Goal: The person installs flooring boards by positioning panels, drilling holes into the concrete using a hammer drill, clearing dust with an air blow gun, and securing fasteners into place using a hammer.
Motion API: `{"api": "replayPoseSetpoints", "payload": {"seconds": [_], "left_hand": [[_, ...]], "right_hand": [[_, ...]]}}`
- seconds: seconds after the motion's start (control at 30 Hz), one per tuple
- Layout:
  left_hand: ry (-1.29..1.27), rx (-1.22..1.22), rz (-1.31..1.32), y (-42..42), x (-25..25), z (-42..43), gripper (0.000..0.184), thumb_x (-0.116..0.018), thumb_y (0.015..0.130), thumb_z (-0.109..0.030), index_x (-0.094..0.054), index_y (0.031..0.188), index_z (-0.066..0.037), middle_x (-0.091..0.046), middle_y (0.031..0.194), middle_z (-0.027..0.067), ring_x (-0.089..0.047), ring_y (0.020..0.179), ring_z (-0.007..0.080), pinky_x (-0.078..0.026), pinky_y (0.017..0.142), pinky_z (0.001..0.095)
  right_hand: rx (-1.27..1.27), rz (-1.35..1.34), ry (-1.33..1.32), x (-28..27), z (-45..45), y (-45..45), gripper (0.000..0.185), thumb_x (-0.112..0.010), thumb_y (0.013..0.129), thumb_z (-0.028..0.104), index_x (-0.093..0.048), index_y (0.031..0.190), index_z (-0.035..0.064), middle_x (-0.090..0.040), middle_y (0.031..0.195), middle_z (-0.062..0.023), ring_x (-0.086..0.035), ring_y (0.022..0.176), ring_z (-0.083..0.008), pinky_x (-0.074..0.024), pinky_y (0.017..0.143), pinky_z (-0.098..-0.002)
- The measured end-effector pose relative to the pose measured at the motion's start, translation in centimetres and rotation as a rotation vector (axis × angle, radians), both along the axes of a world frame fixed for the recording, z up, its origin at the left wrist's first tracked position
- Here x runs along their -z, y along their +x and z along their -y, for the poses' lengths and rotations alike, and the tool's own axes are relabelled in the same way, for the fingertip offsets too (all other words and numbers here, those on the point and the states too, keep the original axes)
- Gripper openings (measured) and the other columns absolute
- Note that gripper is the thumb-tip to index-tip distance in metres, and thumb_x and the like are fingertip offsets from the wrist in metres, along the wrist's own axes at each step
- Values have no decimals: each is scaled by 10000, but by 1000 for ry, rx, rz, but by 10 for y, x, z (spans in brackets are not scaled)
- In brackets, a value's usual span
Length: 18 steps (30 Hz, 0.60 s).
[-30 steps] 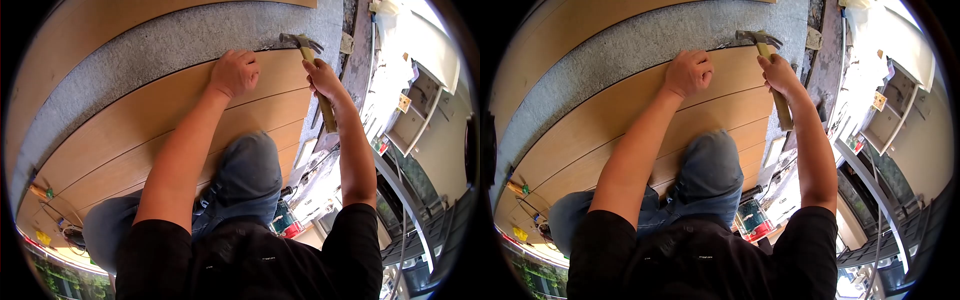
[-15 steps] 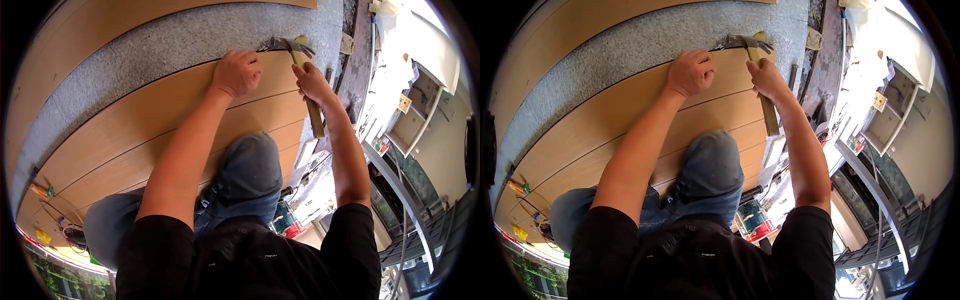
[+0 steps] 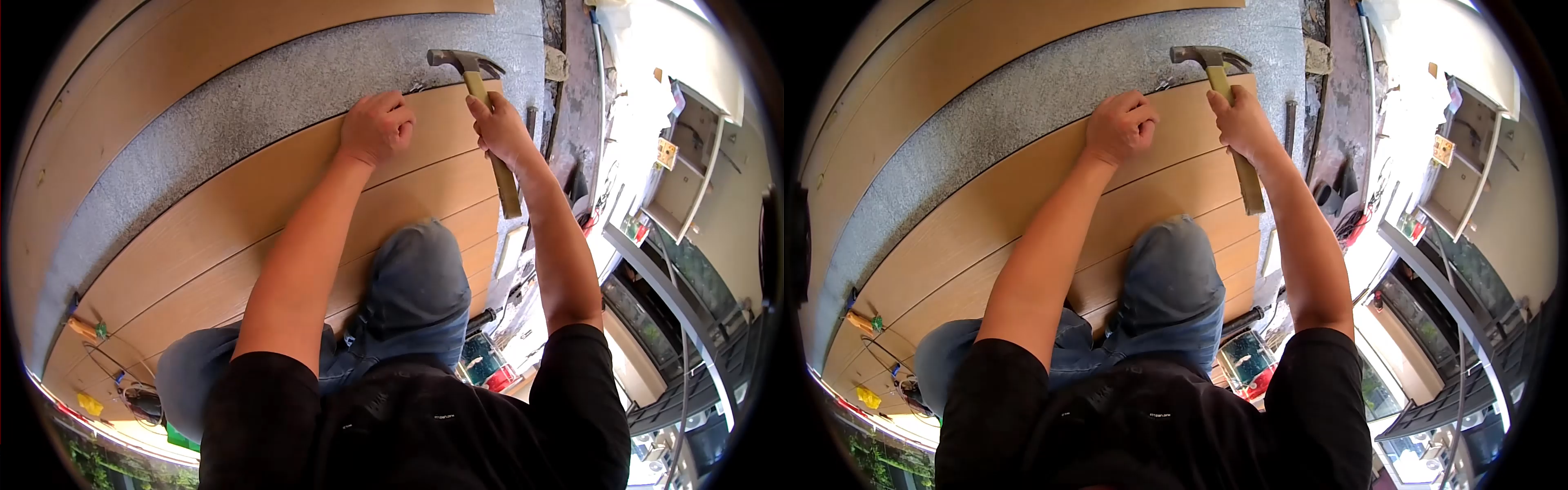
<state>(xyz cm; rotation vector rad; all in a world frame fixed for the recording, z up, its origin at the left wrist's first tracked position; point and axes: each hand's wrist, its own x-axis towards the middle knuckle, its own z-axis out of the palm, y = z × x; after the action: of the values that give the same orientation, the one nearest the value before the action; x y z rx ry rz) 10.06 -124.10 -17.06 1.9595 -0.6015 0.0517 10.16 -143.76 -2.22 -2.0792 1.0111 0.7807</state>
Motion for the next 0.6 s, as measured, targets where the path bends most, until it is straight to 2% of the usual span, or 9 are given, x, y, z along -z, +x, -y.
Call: {"api": "replayPoseSetpoints", "payload": {"seconds": [0.03,0.17,0.23,0.27,0.33,0.37,0.47,0.57,0.6], "left_hand": [[-10,-20,-41,0,-1,1,110,-686,737,-67,-686,752,-176,-655,859,-9,-669,730,237,-540,667,377],[77,-109,-237,25,-6,21,90,-695,813,-114,-735,877,-165,-675,948,21,-696,860,264,-570,771,404],[267,-2,-231,48,-2,40,142,-676,905,-243,-751,989,-157,-680,1032,46,-685,981,294,-565,853,435],[259,12,-223,56,-4,48,142,-676,905,-243,-751,989,-157,-680,1032,46,-685,981,294,-565,853,435],[568,284,-296,73,-9,64,241,-631,951,-363,-751,1023,-167,-682,1065,40,-667,1056,298,-550,900,455],[565,290,-286,77,-8,67,241,-631,951,-363,-751,1023,-167,-682,1065,40,-667,1056,298,-550,900,455],[550,348,-395,77,-4,54,258,-596,971,-387,-748,1043,-190,-677,1078,30,-672,1039,299,-549,887,464],[522,436,-298,86,-6,41,230,-593,981,-364,-745,1046,-204,-674,1069,25,-675,1031,293,-550,872,458],[529,445,-287,87,-7,42,206,-608,971,-356,-754,1041,-228,-670,1074,40,-673,1052,293,-549,885,452]], "right_hand": [[17,59,-107,0,9,-9,420,-612,1012,415,-539,1080,8,-546,688,-30,-545,503,-133,-473,429,-326],[308,99,-49,-2,62,-77,359,-636,1014,386,-530,1045,44,-516,659,-15,-521,473,-120,-442,409,-305],[434,121,-68,4,75,-119,349,-637,1019,383,-523,1030,53,-514,658,-10,-513,464,-121,-428,403,-304],[518,142,-73,10,81,-137,356,-638,1019,397,-520,1024,61,-516,659,-11,-515,468,-119,-428,408,-302],[632,176,-70,27,98,-169,348,-636,1021,403,-529,1021,72,-522,667,-13,-518,471,-116,-440,419,-301],[673,184,-76,38,109,-183,348,-634,1022,408,-532,1019,75,-524,671,-13,-519,472,-115,-445,422,-301],[698,168,-67,55,131,-208,353,-608,1033,438,-531,992,96,-520,680,-1,-510,483,-105,-435,402,-288],[688,144,-15,68,148,-225,327,-620,1030,423,-558,992,104,-511,664,7,-501,456,-110,-430,401,-294],[611,144,-49,72,152,-230,314,-620,1030,404,-558,993,99,-520,666,0,-510,446,-117,-431,397,-302]]}}
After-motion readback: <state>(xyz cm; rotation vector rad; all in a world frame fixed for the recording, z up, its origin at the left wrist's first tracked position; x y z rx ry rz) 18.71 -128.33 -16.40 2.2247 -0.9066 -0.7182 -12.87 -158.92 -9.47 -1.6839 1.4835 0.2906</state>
